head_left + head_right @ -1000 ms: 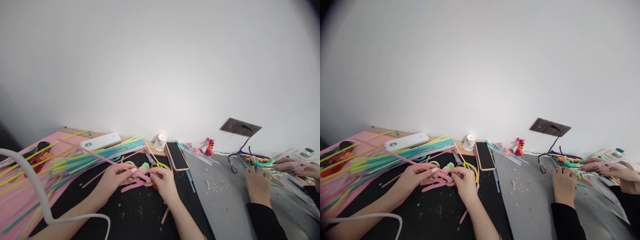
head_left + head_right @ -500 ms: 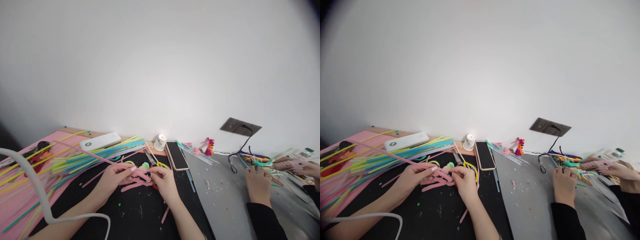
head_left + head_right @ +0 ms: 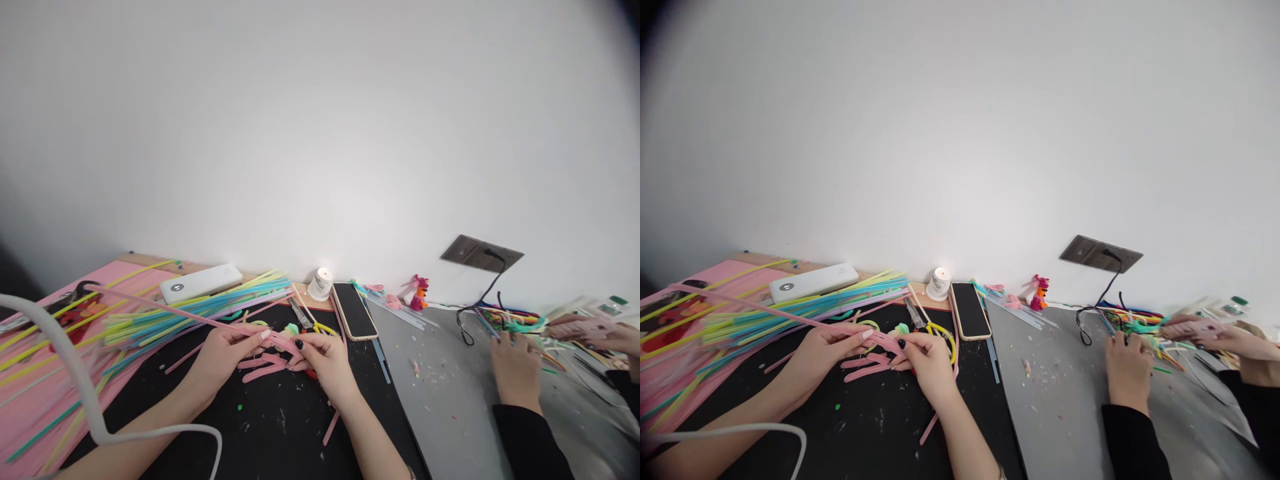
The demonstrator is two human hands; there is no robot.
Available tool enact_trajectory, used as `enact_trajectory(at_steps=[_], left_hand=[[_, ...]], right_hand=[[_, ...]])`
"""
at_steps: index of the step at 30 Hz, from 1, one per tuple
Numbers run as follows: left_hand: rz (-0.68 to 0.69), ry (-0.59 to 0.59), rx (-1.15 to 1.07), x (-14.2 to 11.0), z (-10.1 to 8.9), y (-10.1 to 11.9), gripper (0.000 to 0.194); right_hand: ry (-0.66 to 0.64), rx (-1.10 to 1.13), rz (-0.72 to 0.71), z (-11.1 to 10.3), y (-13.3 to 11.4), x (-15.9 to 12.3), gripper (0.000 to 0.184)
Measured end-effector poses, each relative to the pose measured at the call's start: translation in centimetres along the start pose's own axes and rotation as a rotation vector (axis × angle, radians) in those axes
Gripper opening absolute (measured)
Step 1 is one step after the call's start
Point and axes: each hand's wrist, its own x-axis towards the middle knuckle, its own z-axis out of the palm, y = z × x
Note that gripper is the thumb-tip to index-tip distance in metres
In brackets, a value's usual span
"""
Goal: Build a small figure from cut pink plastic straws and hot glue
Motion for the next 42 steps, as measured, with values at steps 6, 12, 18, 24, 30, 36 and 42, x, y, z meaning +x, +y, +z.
enact_trajectory(at_steps=[6, 12, 18, 24, 30, 36, 42], left_hand=[[0.018, -0.025, -0.016, 0.0, 0.1, 0.0, 0.02], [0.013, -0.048, -0.038, 0.2, 0.0, -0.6, 0.021], [0.008, -0.025, -0.047, 0.3, -0.1, -0.7, 0.02], [0.003, 0.004, -0.019, 0.1, 0.1, -0.2, 0.022], [-0.001, -0.007, -0.008, 0.2, 0.1, -0.5, 0.022], [-0.007, -0.073, -0.064, 0.4, 0.0, -1.1, 0.026], [-0.008, -0.062, -0.078, 0.4, 0.0, -0.9, 0.025]], right_hand=[[0.018, -0.014, -0.001, 0.0, 0.3, 0.1, 0.018], [0.049, -0.034, -0.014, -0.1, 0.3, 0.2, 0.014], [0.045, -0.01, -0.001, -0.1, 0.3, 0.2, 0.014], [0.042, 0.05, 0.022, 0.0, 0.2, 0.2, 0.017], [0.052, 0.051, 0.021, 0.2, 0.5, 0.2, 0.017], [0.044, -0.003, -0.01, 0.2, 0.3, 0.2, 0.013], [0.02, -0.024, 0.013, 0.1, 0.2, 0.2, 0.012]])
